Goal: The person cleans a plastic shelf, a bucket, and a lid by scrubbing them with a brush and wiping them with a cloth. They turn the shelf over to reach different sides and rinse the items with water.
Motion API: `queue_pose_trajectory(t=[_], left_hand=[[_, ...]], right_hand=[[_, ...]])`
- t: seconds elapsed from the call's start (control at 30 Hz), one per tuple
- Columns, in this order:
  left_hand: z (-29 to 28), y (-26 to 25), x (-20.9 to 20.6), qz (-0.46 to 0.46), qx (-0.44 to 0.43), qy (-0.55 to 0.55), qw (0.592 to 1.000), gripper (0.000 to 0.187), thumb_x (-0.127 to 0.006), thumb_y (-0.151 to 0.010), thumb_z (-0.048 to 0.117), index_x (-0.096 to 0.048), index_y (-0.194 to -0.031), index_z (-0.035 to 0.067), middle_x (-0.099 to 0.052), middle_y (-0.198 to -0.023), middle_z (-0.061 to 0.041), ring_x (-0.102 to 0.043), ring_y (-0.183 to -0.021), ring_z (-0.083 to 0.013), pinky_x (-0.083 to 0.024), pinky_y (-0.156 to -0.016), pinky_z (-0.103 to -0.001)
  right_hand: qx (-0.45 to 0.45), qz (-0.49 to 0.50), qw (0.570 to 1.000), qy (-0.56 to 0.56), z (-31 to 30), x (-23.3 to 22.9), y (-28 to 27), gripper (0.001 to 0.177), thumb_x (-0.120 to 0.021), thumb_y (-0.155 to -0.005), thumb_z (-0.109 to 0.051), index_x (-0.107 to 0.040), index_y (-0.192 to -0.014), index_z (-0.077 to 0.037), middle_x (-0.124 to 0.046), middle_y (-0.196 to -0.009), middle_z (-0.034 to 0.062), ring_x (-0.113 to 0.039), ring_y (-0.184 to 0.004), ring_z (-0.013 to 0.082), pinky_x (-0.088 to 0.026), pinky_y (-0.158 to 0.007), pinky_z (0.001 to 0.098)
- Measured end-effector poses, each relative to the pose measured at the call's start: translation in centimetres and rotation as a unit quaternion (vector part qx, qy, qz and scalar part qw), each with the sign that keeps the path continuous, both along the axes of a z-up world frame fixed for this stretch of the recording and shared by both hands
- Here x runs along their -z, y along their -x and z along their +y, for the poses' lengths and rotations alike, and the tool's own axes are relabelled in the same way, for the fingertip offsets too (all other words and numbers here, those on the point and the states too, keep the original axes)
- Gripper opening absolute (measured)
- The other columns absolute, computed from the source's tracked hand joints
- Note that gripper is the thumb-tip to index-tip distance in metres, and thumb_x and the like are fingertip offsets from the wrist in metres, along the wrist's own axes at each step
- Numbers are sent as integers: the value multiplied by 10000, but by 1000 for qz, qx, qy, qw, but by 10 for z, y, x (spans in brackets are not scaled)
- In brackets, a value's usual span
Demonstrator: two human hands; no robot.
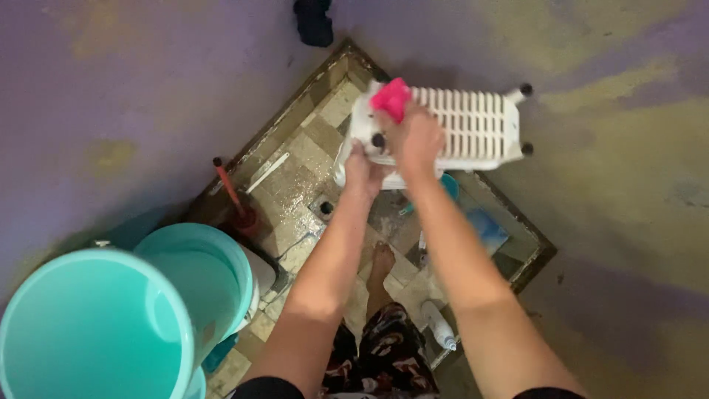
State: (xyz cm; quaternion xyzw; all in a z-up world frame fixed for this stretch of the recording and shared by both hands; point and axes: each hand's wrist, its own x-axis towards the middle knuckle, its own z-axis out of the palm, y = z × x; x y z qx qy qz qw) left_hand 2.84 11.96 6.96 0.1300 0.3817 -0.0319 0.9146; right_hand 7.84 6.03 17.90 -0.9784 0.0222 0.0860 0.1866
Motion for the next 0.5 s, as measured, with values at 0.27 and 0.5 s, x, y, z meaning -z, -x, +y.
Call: queue_pose_trajectory(t=[0.27, 0.5], left_hand=[[33, -5, 16, 30, -39, -29, 998, 563, -225, -1079, 373, -289, -1530, 41, -510, -1435, -262, -587, -1296, -403, -451, -1113, -592], [30, 2, 53, 37, -53, -74, 995, 579, -263, -1105, 401, -405, -1488, -11, -595, -1344, -217, -610, -1149, -305, -506, -1051, -434]], right_hand=[[83, -222, 900, -367, -117, 134, 24, 274, -764, -943, -352, -746, -924, -79, -756, -895, 86, -713, -806, 209, -591, -729, 365], [16, -228, 960, -159, -28, 144, 78, 393, -882, -795, -362, -668, -778, -33, -666, -747, 172, -643, -689, 322, -521, -640, 458]])
